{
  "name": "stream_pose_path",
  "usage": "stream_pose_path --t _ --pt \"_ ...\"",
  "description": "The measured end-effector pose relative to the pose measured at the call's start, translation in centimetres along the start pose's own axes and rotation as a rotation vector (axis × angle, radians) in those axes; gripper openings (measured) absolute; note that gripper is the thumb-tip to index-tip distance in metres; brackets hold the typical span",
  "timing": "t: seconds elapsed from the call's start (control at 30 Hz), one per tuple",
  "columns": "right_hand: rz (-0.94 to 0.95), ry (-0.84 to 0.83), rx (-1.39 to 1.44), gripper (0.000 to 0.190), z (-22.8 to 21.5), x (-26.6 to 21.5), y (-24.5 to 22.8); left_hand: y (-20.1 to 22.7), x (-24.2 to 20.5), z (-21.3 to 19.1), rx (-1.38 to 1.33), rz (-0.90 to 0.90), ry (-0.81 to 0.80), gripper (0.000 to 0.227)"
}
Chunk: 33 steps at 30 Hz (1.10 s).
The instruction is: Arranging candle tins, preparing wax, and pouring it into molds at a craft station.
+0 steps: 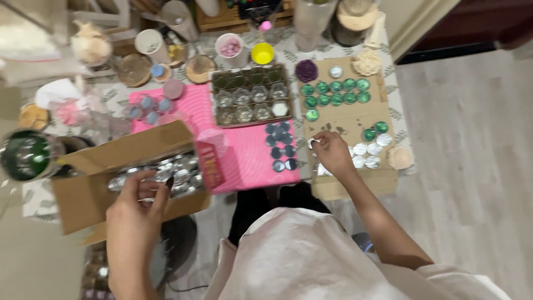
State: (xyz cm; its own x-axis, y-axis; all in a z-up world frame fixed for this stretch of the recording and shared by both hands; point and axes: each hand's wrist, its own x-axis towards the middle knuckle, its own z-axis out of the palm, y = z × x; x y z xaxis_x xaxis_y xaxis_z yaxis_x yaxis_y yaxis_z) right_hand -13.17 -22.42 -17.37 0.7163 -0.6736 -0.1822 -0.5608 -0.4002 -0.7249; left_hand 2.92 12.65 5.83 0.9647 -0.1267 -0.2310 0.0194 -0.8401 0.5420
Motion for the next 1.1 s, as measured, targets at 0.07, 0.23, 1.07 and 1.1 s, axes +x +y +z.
stream_pose_path --t 0.07,0.23,1.07,1.1 --pt "0.007 -0.025 0.05 0.026 1.4 -0.9 -4.3 -5.5 3.2 0.0 0.195 0.06 -0.07 0.041" --pt "0.045 -0.154 0.217 0.027 4.4 -1.8 -13.6 -13.0 9.9 2.5 0.355 0.458 -0.303 0.054" --pt "0.233 0.218 0.216 0.021 3.7 -9.2 -14.0 -13.2 17.7 9.1 0.488 0.729 -0.598 0.049" --pt "0.221 0.211 0.23 0.02 3.5 -8.7 -13.9 -12.7 17.2 7.8 0.387 0.664 -0.577 0.048"
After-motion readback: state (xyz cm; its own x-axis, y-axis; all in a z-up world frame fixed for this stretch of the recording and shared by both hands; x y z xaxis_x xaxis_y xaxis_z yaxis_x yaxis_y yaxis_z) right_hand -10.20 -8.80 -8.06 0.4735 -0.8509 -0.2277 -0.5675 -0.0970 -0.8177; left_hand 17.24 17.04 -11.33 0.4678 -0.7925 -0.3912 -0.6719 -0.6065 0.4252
